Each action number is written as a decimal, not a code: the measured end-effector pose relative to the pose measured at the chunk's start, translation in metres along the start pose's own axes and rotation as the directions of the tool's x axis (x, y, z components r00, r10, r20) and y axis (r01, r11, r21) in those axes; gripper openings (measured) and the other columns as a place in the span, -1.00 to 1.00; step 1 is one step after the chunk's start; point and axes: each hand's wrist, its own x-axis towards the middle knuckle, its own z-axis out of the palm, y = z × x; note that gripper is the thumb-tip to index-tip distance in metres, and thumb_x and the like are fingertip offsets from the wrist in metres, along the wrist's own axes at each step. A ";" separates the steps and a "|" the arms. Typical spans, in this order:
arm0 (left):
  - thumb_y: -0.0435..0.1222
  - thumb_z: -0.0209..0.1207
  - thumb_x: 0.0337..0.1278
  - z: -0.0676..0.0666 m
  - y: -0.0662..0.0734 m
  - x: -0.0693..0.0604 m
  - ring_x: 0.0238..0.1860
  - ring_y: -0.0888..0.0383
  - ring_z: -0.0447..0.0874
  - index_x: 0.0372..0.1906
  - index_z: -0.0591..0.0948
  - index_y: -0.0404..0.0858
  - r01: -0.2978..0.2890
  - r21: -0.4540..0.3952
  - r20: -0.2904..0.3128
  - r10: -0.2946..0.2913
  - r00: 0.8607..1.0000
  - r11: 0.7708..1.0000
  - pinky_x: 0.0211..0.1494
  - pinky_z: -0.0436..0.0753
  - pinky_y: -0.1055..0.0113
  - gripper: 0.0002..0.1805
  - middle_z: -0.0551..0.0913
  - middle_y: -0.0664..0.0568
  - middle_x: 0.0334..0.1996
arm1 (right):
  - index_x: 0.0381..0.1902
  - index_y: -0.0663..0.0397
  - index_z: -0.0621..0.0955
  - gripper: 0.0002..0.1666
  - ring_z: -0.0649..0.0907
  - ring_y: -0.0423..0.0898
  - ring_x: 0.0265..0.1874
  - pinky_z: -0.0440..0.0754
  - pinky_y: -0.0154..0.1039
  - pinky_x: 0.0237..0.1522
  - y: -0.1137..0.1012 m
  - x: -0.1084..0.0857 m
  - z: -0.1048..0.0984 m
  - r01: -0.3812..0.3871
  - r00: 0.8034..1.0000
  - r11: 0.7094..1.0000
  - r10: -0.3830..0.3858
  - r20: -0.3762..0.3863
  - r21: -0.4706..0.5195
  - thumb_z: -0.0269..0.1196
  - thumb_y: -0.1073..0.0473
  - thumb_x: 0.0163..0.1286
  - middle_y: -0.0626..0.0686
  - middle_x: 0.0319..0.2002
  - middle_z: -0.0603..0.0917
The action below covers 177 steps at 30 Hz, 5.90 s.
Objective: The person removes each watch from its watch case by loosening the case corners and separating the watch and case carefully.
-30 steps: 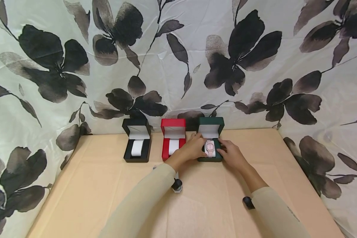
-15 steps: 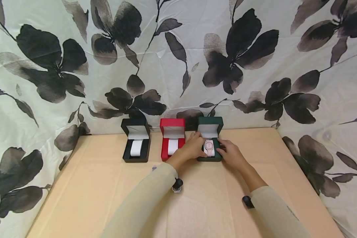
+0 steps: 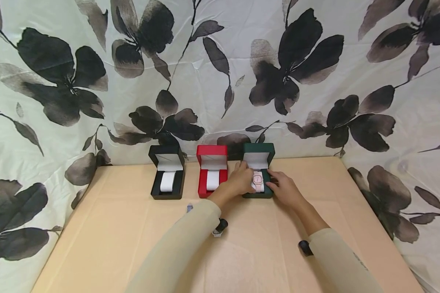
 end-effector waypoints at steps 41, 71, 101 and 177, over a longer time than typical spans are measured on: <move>-0.01 0.57 -0.14 0.008 -0.012 0.007 0.05 0.13 0.50 0.12 0.58 -0.25 -0.066 -0.085 -0.111 0.057 0.992 0.994 -0.13 0.69 0.37 -0.29 0.60 0.00 0.02 | 0.45 0.44 0.37 -0.36 0.65 0.43 0.14 0.65 0.22 0.16 0.003 0.003 0.002 0.003 1.000 1.000 -0.003 -0.006 0.019 0.25 0.35 0.48 0.52 0.26 0.53; -0.04 0.57 -0.14 0.015 -0.021 -0.003 0.05 0.16 0.53 0.21 0.51 -0.16 -0.153 -0.096 -0.255 0.125 0.959 0.984 0.00 0.75 0.31 -0.23 0.57 0.02 0.06 | 0.48 0.44 0.33 -0.34 0.63 0.43 0.18 0.62 0.25 0.20 -0.004 0.003 -0.002 -0.014 1.000 1.000 0.014 0.012 0.017 0.23 0.35 0.50 0.51 0.28 0.49; -0.22 0.58 -0.09 0.000 -0.030 -0.008 -0.02 0.20 0.47 0.27 0.43 -0.28 -0.244 -0.468 -0.237 0.146 0.961 0.850 -0.04 0.59 0.59 -0.20 0.51 -0.05 0.07 | 0.48 0.49 0.30 -0.34 0.62 0.42 0.19 0.61 0.25 0.22 -0.009 0.000 0.000 -0.036 0.999 0.999 0.037 0.027 -0.009 0.19 0.36 0.51 0.51 0.29 0.49; -0.45 0.51 0.01 -0.084 -0.107 -0.134 0.13 -0.03 0.68 0.44 0.45 -0.23 -0.347 -0.848 -0.295 0.188 0.937 0.400 0.10 0.76 0.26 -0.17 0.49 -0.07 0.29 | 0.44 0.04 0.44 -0.03 0.58 -0.02 0.19 0.64 -0.06 0.26 -0.183 -0.027 -0.013 0.311 0.950 0.925 -0.300 -0.080 0.219 0.61 0.29 0.08 0.08 0.32 0.48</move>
